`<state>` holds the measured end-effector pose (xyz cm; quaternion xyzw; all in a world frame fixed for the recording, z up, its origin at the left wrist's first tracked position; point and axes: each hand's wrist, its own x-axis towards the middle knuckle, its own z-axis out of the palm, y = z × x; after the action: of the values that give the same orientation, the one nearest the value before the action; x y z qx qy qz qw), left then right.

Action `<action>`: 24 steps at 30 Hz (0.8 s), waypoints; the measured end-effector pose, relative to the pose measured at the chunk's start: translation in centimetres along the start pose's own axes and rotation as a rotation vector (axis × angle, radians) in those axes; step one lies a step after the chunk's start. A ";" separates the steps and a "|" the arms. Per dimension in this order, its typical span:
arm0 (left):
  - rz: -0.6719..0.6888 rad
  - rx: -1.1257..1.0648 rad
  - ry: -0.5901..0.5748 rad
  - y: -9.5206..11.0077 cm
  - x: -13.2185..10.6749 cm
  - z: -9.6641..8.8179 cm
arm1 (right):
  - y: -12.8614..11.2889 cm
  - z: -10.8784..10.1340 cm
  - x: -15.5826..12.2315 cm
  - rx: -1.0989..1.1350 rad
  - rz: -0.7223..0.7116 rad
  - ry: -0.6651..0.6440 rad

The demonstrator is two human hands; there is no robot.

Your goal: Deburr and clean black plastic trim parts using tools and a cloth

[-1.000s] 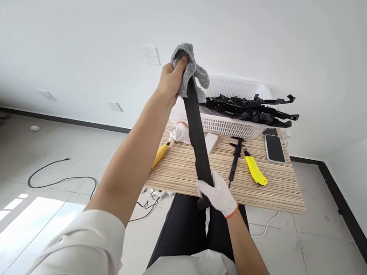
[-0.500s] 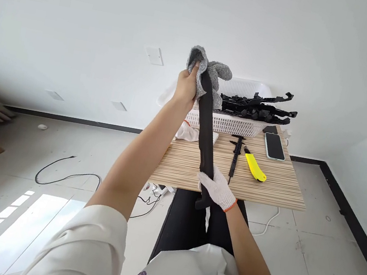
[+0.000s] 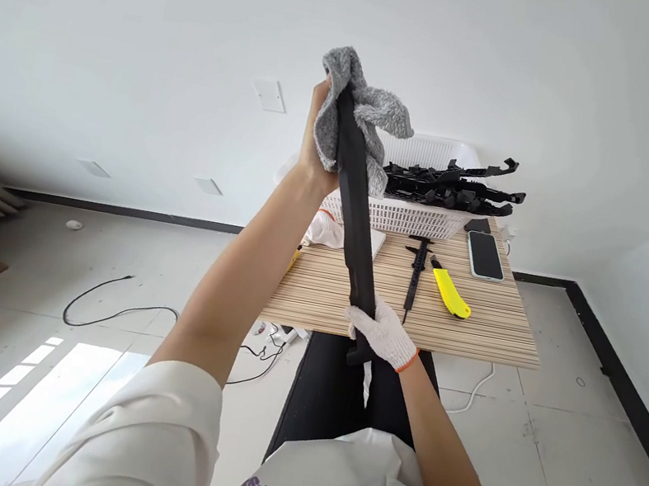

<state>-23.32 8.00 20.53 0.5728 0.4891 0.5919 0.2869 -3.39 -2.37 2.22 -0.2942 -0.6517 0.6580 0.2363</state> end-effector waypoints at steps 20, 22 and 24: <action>0.129 0.079 0.157 1.3 -0.2 -0.9 | 1.3 -0.6 0.6 0.021 -0.023 -0.018; 0.072 0.129 0.064 1.6 -0.2 -1.3 | 1.4 -0.7 0.6 0.003 -0.027 -0.009; 0.018 0.171 0.008 1.8 -0.2 -1.7 | 1.5 -0.7 0.7 -0.015 -0.033 -0.002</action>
<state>-24.48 6.74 22.29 0.5973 0.5339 0.5528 0.2294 -3.27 -1.47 0.72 -0.2845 -0.6614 0.6496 0.2440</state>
